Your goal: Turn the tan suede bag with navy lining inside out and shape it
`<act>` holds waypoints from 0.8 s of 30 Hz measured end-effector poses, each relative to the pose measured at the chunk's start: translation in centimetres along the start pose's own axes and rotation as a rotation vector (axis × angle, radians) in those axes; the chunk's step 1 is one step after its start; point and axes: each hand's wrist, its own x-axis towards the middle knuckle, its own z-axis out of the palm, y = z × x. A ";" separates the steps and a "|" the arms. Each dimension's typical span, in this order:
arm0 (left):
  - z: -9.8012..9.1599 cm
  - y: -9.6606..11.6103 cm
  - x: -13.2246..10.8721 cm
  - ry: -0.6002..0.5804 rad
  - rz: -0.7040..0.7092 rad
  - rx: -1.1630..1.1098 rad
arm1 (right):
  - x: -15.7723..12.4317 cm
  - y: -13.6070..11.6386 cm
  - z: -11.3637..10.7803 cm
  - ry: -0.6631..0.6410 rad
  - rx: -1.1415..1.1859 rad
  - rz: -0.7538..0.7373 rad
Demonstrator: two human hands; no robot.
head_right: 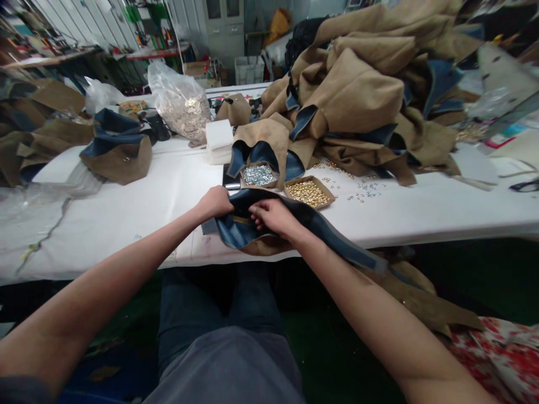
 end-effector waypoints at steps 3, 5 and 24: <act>0.2 -0.5 0.4 -0.009 -0.037 0.017 | 0.8 -0.6 0.2 -0.025 -0.086 -0.032; 0.6 -1.2 0.0 -0.043 -0.051 0.018 | 0.7 0.0 0.8 -0.095 -0.110 0.014; 0.5 -3.6 -14.2 -0.120 0.900 0.256 | 0.6 3.1 2.3 -0.205 -0.076 0.012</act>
